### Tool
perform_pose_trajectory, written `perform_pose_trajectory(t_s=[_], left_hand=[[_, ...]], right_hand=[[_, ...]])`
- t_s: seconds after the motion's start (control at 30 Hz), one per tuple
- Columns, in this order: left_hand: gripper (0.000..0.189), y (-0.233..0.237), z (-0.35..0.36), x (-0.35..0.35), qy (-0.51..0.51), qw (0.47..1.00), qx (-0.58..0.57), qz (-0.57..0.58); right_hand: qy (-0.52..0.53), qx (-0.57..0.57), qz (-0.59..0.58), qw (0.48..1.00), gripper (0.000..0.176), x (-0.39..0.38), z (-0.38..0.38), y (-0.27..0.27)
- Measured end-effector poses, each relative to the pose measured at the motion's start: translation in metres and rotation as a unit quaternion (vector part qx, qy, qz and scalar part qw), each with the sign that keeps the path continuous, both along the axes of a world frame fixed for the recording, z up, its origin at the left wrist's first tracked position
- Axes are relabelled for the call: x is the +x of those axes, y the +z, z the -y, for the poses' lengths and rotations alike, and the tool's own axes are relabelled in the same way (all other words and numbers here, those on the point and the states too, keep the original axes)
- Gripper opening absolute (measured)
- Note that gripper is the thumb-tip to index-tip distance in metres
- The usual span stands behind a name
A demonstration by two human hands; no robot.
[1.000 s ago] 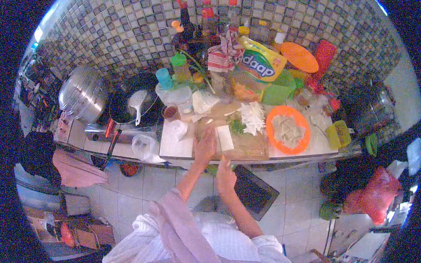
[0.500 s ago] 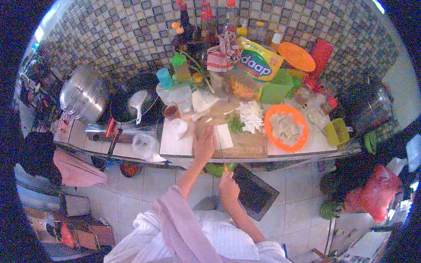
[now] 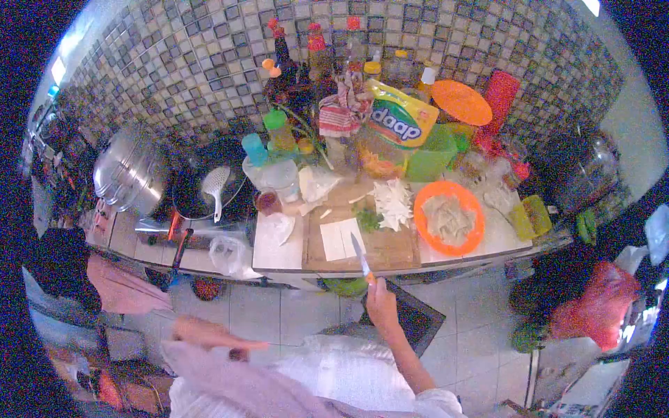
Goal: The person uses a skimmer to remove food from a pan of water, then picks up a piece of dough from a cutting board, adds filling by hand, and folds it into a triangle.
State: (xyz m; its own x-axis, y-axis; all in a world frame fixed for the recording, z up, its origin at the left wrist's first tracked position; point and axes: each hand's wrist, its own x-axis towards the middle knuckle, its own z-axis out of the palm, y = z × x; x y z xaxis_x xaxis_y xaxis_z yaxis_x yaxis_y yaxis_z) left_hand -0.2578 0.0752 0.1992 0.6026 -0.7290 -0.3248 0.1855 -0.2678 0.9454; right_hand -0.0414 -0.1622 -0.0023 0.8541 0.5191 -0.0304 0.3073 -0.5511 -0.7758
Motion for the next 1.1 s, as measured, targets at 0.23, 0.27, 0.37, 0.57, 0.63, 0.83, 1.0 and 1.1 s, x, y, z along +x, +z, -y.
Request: perform_pose_trajectory(t_s=[0.23,0.27,0.37,0.57,0.63,0.83,1.0,1.1], left_hand=[[0.024,-0.012,-0.02,-0.186,0.47,0.779,0.391,-0.141],[0.024,-0.018,-0.032,-0.202,0.476,0.794,0.361,-0.112],[0.026,-0.021,-0.046,-0.195,0.494,0.829,0.263,-0.023],[0.028,-0.02,-0.029,-0.001,0.505,0.845,0.058,0.167],[0.029,-0.008,-0.013,0.097,0.499,0.837,-0.011,0.225],[0.047,-0.167,0.004,0.204,0.437,0.752,0.38,0.313],[0.056,-0.207,-0.004,0.211,0.429,0.672,0.502,0.335],[0.056,-0.215,-0.01,0.213,0.45,0.667,0.48,0.35]], right_hand=[[0.008,0.024,0.01,1.0,0.027,0.026,-0.022,0.002],[0.002,0.042,0.018,0.999,0.027,0.028,-0.026,0.003],[0.005,0.06,0.042,0.997,0.028,0.039,-0.026,-0.003],[-0.015,0.028,0.008,0.999,0.027,0.052,-0.028,-0.003],[-0.015,0.031,0.024,0.999,0.027,0.05,-0.035,-0.003],[0.02,-0.104,0.012,0.994,0.052,0.057,-0.072,-0.022],[0.008,-0.137,0.025,0.99,0.064,0.057,-0.082,-0.014],[0.017,-0.181,-0.001,0.983,0.064,0.063,-0.083,-0.012]])
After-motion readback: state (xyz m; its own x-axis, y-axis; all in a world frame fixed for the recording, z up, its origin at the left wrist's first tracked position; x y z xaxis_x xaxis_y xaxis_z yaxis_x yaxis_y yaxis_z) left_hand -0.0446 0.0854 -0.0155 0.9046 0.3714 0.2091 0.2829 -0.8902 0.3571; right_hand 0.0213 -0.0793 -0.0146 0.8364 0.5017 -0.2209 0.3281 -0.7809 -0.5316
